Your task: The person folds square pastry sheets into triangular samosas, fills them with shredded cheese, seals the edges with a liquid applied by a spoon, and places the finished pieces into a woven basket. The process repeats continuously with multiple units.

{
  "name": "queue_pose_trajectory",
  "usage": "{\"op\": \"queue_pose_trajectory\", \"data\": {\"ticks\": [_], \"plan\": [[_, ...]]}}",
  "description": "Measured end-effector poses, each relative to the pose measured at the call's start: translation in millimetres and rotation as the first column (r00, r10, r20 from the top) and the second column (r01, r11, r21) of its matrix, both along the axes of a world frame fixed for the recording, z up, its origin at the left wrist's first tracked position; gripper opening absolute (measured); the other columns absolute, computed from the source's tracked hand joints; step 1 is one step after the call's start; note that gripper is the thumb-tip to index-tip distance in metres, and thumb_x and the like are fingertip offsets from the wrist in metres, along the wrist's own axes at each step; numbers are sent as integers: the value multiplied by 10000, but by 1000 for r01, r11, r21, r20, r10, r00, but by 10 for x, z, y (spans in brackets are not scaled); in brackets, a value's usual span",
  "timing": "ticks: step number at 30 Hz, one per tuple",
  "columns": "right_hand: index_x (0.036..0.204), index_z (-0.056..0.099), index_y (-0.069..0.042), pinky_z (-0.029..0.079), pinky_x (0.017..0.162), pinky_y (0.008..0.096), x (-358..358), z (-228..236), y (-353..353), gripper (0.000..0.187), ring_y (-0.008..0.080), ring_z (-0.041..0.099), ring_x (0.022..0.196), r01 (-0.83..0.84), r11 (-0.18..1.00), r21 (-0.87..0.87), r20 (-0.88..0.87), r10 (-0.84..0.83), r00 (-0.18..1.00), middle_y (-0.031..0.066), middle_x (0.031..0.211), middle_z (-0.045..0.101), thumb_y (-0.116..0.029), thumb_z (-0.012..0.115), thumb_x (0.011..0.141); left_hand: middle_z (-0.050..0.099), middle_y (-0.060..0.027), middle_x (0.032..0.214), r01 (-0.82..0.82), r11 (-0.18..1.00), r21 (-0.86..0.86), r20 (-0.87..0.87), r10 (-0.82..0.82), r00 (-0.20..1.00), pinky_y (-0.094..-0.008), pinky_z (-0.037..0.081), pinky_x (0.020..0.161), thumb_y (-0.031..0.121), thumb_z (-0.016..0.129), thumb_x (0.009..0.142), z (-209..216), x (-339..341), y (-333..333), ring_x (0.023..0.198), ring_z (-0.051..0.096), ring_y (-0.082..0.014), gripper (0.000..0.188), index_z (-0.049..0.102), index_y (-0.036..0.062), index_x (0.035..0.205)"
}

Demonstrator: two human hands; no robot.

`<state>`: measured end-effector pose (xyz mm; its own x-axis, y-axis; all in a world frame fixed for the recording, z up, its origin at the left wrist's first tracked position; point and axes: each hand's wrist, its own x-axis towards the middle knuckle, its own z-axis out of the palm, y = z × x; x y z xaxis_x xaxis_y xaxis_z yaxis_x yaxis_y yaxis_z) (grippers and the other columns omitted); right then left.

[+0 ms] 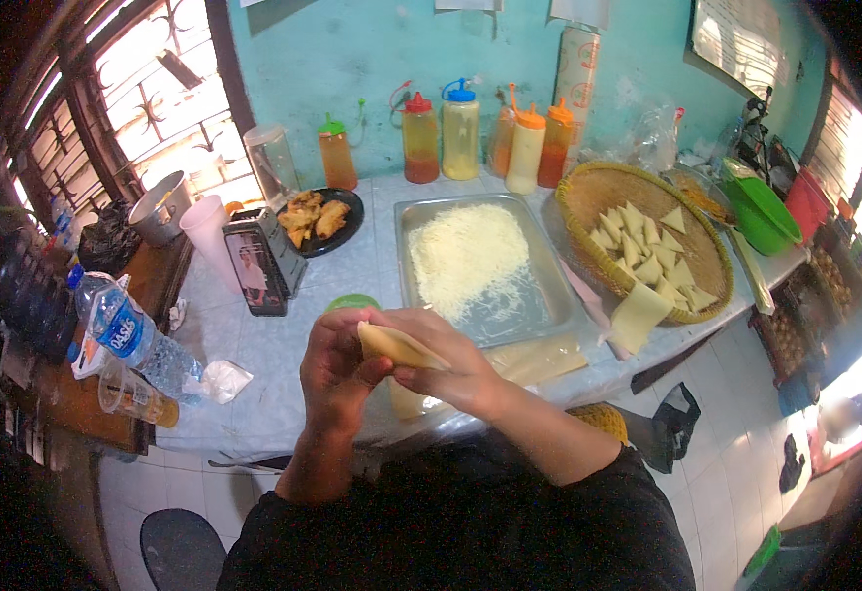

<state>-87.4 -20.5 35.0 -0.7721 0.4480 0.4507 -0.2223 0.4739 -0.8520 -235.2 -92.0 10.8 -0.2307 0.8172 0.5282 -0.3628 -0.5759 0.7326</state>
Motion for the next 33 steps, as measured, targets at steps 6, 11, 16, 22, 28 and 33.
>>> {"op": "queue_pose_trajectory", "data": {"ticks": [6, 11, 16, 22, 28, 33], "plan": [[1260, 509, -41, 329, 989, 441, 467, -86, -136, 529, 357, 446, 1164, 435, 676, 594, -120, -461, 879, 140, 1205, 532, -229, 619, 777, 616, -100, 931, -44, 995, -89, -76, 37, 996, -224, 465, 761, -59, 634, 805, -4, 479, -2, 879, 595, -132, 484, 415, -12, 1234], [1271, 511, -80, 204, 1026, 592, 954, -30, -322, 647, 369, 378, 1240, 487, 320, 813, -124, -722, 681, 129, 1210, 524, -330, 644, 689, 599, -110, 1047, 156, 958, -242, 49, -149, 988, -245, 472, 791, 3, 589, 864, 9, 903, 76, 938, 581, -142, 354, 479, -37, 1197], [1269, 522, -119, 146, 1038, 641, 1419, -34, -328, 693, 364, 360, 1260, 375, 188, 908, -73, -809, 584, 120, 1191, 526, -370, 638, 634, 602, -102, 1009, 349, 794, -498, 97, -349, 932, -290, 496, 775, 88, 585, 854, -5, 1253, 226, 892, 596, -154, 364, 470, -25, 1180], [1251, 540, -129, 159, 1037, 628, 2013, -97, -340, 562, 365, 367, 1251, 261, 314, 913, 102, -795, 597, 112, 1193, 529, -436, 562, 781, 601, -103, 950, 504, 579, -641, 69, -610, 789, -290, 497, 687, 251, 549, 854, -13, 1531, 352, 779, 599, -166, 410, 484, 13, 1182], [1261, 502, -29, 144, 1094, 475, 2521, -551, -75, 623, 341, 284, 1308, 372, 763, 528, 245, -557, 794, 125, 1238, 515, -516, 330, 912, 598, -63, 877, 563, 664, -492, -94, -684, 724, -248, 475, 595, 276, 557, 898, -368, 1753, 430, 710, 584, -116, 290, 586, 11, 1011], [1302, 459, 7, 297, 1017, 352, 2649, -609, -48, 588, 243, 424, 1199, 425, 886, -184, 203, -389, 898, 119, 1246, 522, -419, 470, 896, 601, -28, 633, 181, 873, -452, -478, -409, 777, -244, 441, 528, 213, 652, 851, -351, 2093, 479, 559, 577, -97, 181, 622, 34, 859]]}}
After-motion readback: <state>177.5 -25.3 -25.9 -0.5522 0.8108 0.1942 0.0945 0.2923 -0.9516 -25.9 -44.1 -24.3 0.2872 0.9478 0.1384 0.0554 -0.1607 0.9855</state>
